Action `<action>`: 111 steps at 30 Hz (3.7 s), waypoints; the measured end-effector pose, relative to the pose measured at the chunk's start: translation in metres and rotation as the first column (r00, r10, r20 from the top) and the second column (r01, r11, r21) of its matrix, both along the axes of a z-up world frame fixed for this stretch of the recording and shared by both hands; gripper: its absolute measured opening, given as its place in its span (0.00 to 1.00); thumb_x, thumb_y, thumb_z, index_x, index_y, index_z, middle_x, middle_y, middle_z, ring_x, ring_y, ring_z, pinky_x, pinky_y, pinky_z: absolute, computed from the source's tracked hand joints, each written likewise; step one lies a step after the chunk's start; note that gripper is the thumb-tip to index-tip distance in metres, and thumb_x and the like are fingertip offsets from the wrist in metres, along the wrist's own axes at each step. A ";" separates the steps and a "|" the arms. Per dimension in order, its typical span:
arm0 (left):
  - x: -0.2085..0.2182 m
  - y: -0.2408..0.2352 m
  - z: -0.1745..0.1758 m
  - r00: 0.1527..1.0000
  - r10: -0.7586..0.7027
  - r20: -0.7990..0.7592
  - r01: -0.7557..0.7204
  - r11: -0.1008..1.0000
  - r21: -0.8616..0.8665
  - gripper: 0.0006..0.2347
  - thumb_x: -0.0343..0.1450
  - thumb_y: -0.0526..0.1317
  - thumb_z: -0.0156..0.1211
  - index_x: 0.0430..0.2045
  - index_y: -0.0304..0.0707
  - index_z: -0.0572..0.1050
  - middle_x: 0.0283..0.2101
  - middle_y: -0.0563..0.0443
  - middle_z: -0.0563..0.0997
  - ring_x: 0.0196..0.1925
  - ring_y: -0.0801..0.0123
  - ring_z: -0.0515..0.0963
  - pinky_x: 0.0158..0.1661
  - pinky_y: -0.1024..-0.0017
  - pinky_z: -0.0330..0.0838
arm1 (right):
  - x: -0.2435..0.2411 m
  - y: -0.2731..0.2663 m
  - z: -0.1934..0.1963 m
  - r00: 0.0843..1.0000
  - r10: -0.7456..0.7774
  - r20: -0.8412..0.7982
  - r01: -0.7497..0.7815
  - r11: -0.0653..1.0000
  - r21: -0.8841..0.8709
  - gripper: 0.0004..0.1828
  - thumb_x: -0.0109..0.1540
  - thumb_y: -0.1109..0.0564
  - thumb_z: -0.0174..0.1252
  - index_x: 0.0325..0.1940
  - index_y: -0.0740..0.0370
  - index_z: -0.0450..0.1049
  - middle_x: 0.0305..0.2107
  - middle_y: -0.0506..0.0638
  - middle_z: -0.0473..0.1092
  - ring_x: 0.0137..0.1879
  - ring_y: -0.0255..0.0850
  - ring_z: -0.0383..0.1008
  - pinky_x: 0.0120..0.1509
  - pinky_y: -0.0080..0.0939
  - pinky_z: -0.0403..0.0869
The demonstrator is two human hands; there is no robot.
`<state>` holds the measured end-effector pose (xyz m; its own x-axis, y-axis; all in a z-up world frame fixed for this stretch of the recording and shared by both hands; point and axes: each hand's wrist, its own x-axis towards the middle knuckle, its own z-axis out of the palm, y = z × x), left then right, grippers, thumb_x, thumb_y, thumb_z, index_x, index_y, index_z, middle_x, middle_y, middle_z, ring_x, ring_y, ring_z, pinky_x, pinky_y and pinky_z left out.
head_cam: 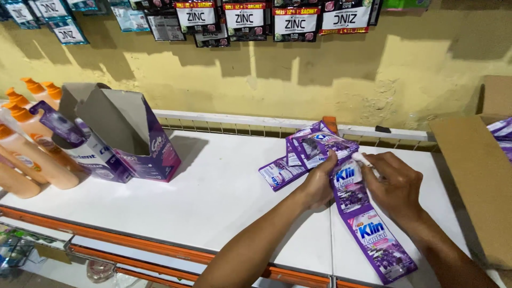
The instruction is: Tearing, folding, and organizing small detergent packets on a counter
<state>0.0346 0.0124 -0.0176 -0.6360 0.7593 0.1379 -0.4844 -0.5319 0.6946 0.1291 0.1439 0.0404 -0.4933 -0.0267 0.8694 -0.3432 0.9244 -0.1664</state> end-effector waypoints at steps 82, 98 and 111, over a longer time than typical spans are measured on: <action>-0.006 -0.014 0.000 0.993 -0.121 0.000 0.118 0.971 -0.210 0.35 0.70 0.73 0.47 0.51 0.39 0.76 0.45 0.45 0.81 0.51 0.59 0.81 0.58 0.59 0.74 | -0.002 -0.008 -0.012 0.999 0.050 -0.001 -0.050 0.993 0.106 0.02 0.59 0.58 0.63 0.35 0.54 0.80 0.24 0.43 0.73 0.28 0.40 0.78 0.26 0.36 0.73; -0.030 -0.010 -0.026 0.997 -0.074 0.039 0.082 0.951 -0.298 0.36 0.71 0.74 0.42 0.50 0.37 0.75 0.45 0.42 0.79 0.48 0.56 0.82 0.49 0.58 0.81 | -0.001 0.012 -0.001 0.992 0.092 0.092 -0.103 0.986 0.131 0.02 0.60 0.59 0.62 0.32 0.56 0.80 0.25 0.45 0.76 0.25 0.44 0.78 0.27 0.41 0.74; -0.012 -0.017 0.019 0.986 -0.050 -0.158 0.015 0.977 -0.215 0.40 0.73 0.73 0.29 0.66 0.40 0.67 0.71 0.44 0.66 0.70 0.53 0.67 0.62 0.54 0.67 | 0.007 0.010 -0.004 0.806 0.089 0.585 -0.114 0.993 0.007 0.09 0.64 0.57 0.55 0.37 0.48 0.82 0.28 0.43 0.79 0.28 0.39 0.81 0.37 0.42 0.78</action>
